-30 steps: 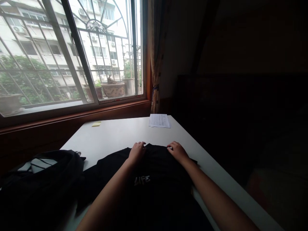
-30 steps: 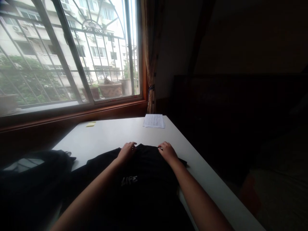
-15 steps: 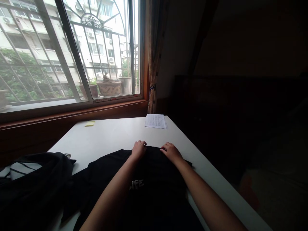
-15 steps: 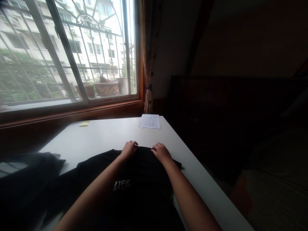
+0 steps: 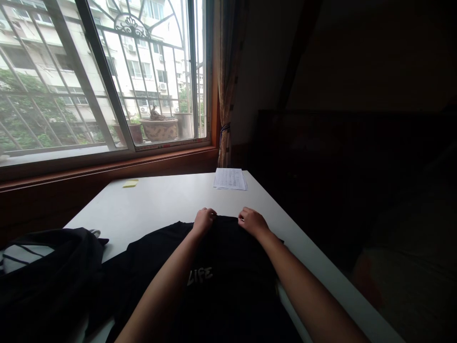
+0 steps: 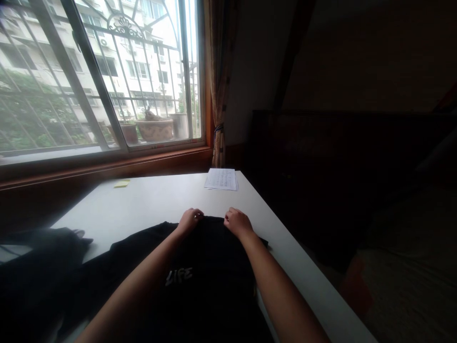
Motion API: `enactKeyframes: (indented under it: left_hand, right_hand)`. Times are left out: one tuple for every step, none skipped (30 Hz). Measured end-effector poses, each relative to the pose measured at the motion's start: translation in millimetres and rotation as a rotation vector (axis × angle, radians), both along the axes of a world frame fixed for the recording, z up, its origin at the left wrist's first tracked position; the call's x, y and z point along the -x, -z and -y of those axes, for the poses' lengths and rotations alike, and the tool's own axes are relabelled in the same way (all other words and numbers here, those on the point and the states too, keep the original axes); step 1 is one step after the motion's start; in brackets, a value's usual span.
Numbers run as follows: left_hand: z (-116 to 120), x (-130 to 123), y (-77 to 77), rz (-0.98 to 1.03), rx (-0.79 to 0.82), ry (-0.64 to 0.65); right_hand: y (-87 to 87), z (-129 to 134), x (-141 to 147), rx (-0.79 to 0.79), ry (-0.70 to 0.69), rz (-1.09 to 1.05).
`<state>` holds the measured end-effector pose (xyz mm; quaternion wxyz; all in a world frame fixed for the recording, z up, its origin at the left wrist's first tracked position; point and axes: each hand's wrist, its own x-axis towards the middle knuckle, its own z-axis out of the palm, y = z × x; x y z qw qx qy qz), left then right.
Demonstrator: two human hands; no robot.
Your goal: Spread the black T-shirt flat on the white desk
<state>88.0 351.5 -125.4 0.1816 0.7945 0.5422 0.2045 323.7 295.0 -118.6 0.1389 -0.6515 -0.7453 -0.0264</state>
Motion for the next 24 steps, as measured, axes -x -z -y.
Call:
enactKeyframes:
  left_hand:
    - [0.5, 0.2, -0.3, -0.001, -0.002, -0.006]
    - [0.9, 0.0, -0.5, -0.004, -0.004, -0.012]
    - [1.4, -0.6, -0.6, -0.010, -0.008, -0.021]
    - [1.8, -1.5, -0.6, -0.018, -0.011, -0.030]
    - [2.4, -2.7, -0.5, -0.029, -0.015, -0.041]
    - [3.0, -4.0, -0.4, -0.043, -0.018, -0.053]
    - [3.8, -5.5, -0.4, -0.058, -0.021, -0.066]
    - [4.7, -7.1, -0.4, -0.075, -0.024, -0.078]
    - [5.7, -8.7, -0.5, -0.092, -0.028, -0.089]
    - [6.8, -10.3, -0.7, -0.109, -0.032, -0.101]
    - [7.9, -11.8, -0.9, -0.125, -0.038, -0.112]
    - [8.9, -13.3, -1.1, -0.140, -0.043, -0.124]
    - [9.8, -14.7, -1.2, -0.155, -0.048, -0.136]
    - [10.6, -16.0, -1.2, -0.168, -0.054, -0.147]
    - [11.4, -17.1, -0.9, -0.180, -0.060, -0.157]
    - [12.2, -18.0, -0.4, -0.190, -0.069, -0.165]
    - [13.0, -18.8, 0.2, -0.199, -0.079, -0.172]
    - [13.8, -19.3, 0.9, -0.207, -0.091, -0.176]
    - [14.7, -19.5, 1.5, -0.214, -0.105, -0.178]
    - [15.7, -19.6, 2.0, -0.218, -0.120, -0.178]
    - [16.6, -19.4, 2.3, -0.222, -0.135, -0.175]
    - [17.4, -19.1, 2.5, -0.223, -0.150, -0.172]
    - [17.9, -18.7, 2.4, -0.224, -0.164, -0.168]
    - [18.3, -18.2, 2.1, -0.222, -0.178, -0.163]
  right_hand:
    - [1.5, -1.5, -1.1, -0.002, 0.016, -0.010]
    - [3.3, -3.1, -2.1, -0.003, 0.029, -0.021]
    - [5.4, -4.8, -3.0, -0.003, 0.038, -0.031]
    - [7.7, -6.6, -3.7, -0.003, 0.043, -0.041]
    - [10.2, -8.2, -4.1, -0.004, 0.045, -0.051]
    - [12.7, -9.6, -4.2, -0.007, 0.047, -0.059]
    - [15.4, -10.7, -4.0, -0.013, 0.048, -0.066]
    - [18.2, -11.5, -3.7, -0.021, 0.051, -0.072]
    - [21.1, -12.0, -3.2, -0.032, 0.054, -0.078]
    - [24.2, -12.1, -2.8, -0.045, 0.057, -0.083]
    - [27.5, -12.0, -2.5, -0.060, 0.060, -0.087]
    - [31.0, -11.8, -2.6, -0.075, 0.062, -0.091]
    - [34.5, -11.5, -3.2, -0.089, 0.063, -0.096]
    - [37.9, -11.3, -4.3, -0.103, 0.063, -0.103]
    - [41.2, -11.3, -6.0, -0.115, 0.064, -0.112]
    - [44.1, -11.4, -8.3, -0.125, 0.063, -0.122]
    - [46.6, -11.6, -11.1, -0.134, 0.060, -0.132]
    - [48.6, -11.8, -14.5, -0.141, 0.056, -0.144]
    - [50.1, -11.9, -18.2, -0.148, 0.051, -0.155]
    - [51.0, -11.8, -22.4, -0.156, 0.045, -0.167]
    - [51.5, -11.3, -26.8, -0.163, 0.039, -0.178]
    - [51.5, -10.5, -31.5, -0.171, 0.034, -0.189]
    - [51.1, -9.2, -36.3, -0.179, 0.031, -0.199]
    - [50.4, -7.5, -41.1, -0.188, 0.031, -0.208]
